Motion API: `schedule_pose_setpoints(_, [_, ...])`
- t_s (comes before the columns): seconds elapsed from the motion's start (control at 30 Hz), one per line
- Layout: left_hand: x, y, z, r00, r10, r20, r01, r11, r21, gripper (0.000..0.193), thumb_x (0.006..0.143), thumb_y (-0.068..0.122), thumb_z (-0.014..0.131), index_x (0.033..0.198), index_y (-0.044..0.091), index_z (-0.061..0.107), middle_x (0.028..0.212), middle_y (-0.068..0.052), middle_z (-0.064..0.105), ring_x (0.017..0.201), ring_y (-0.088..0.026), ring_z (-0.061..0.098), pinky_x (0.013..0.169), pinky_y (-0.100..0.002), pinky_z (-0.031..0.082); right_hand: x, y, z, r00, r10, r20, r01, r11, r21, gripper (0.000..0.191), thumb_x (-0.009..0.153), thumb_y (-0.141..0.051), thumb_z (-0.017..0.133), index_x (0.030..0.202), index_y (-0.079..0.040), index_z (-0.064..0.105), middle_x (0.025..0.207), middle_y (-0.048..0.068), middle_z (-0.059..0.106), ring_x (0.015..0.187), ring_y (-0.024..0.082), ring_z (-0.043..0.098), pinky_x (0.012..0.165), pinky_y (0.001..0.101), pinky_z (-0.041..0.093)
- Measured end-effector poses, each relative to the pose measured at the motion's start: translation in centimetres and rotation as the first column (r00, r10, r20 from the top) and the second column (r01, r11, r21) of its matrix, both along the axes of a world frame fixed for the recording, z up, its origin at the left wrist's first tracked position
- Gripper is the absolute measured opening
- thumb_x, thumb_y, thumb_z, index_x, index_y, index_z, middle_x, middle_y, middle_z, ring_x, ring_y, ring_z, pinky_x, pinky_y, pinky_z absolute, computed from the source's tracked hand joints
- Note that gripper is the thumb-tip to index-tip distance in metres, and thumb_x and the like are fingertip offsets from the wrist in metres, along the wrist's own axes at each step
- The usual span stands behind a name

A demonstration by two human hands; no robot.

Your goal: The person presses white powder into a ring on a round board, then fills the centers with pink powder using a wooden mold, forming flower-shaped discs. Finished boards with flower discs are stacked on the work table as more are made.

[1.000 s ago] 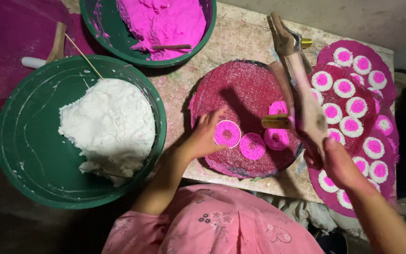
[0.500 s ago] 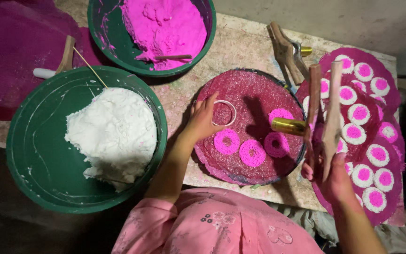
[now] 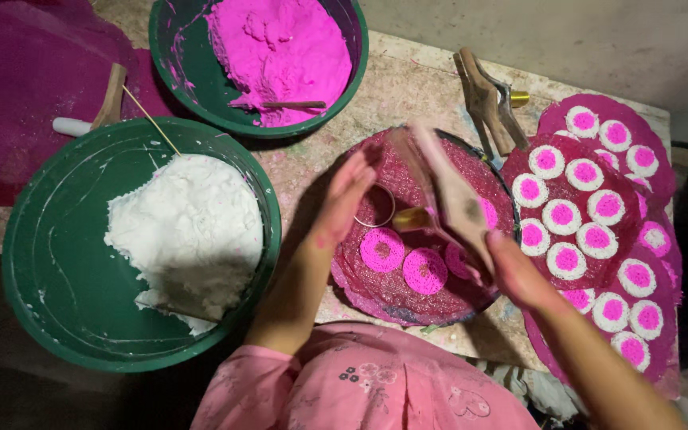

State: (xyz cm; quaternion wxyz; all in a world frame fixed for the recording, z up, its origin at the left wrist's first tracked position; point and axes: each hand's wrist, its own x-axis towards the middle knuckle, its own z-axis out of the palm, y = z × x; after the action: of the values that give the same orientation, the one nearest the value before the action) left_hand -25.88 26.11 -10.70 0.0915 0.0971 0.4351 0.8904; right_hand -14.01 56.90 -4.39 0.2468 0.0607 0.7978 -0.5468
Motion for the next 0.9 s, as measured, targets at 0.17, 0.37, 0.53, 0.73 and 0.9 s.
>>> schedule_pose_setpoints(0.17, [-3.3,1.1,2.9,0.988,-0.096,0.119,-0.012,0.725,0.688,0.023,0.109,0.031,0.061,0.118,0.012,0.055,0.101,-0.003,0.059,0.098,-0.019,0.058,0.101,-0.041,0.047,-7.6,-3.6,3.1,0.911,0.283,0.299,-0.264,0.959,-0.104,0.069,0.1,-0.066,0.032,0.092,-0.008,0.068,0.066,0.004,0.06,0.058,0.016,0.057,0.053,0.0299,0.047])
schedule_pose_setpoints(0.37, [-5.4,-1.5,2.8,0.952,0.022,0.305,-0.25,0.632,0.733,0.036,0.1,0.043,0.063,0.08,0.019,0.046,0.068,0.008,0.041,0.064,-0.009,0.042,0.073,-0.03,0.041,-10.8,-9.0,5.4,0.936,0.351,0.004,-0.308,0.816,0.49,0.075,0.099,-0.065,0.035,0.093,0.0,0.072,0.075,0.017,0.07,0.072,0.025,0.068,0.072,0.0433,0.052])
schedule_pose_setpoints(0.53, [-5.4,-3.2,1.4,0.959,0.053,0.28,-0.246,0.649,0.72,0.036,0.1,0.038,0.061,0.074,0.022,0.042,0.066,0.009,0.038,0.06,-0.007,0.038,0.069,-0.029,0.039,-10.2,-11.3,4.7,0.918,0.39,-0.071,-0.305,0.81,0.501,0.071,0.099,-0.061,0.036,0.095,0.001,0.069,0.074,0.02,0.067,0.074,0.031,0.067,0.075,0.0486,0.051])
schedule_pose_setpoints(0.73, [-4.8,-0.6,0.5,0.916,0.046,0.398,-0.331,0.649,0.686,0.031,0.096,0.035,0.058,0.073,0.023,0.041,0.064,0.01,0.036,0.058,-0.007,0.036,0.068,-0.03,0.04,-10.1,-9.6,5.6,0.918,0.397,-0.002,-0.325,0.753,0.572,0.071,0.101,-0.06,0.036,0.094,0.001,0.071,0.076,0.024,0.068,0.078,0.037,0.069,0.078,0.05,0.051])
schedule_pose_setpoints(0.9, [-6.4,1.0,1.5,0.928,0.061,0.368,-0.324,0.62,0.715,0.032,0.097,0.036,0.057,0.073,0.022,0.04,0.062,0.01,0.035,0.056,-0.008,0.035,0.066,-0.03,0.039,-10.5,-9.2,6.2,0.912,0.4,-0.09,-0.232,0.685,0.691,0.066,0.102,-0.06,0.038,0.097,-0.001,0.07,0.084,0.029,0.068,0.088,0.048,0.066,0.081,0.056,0.048])
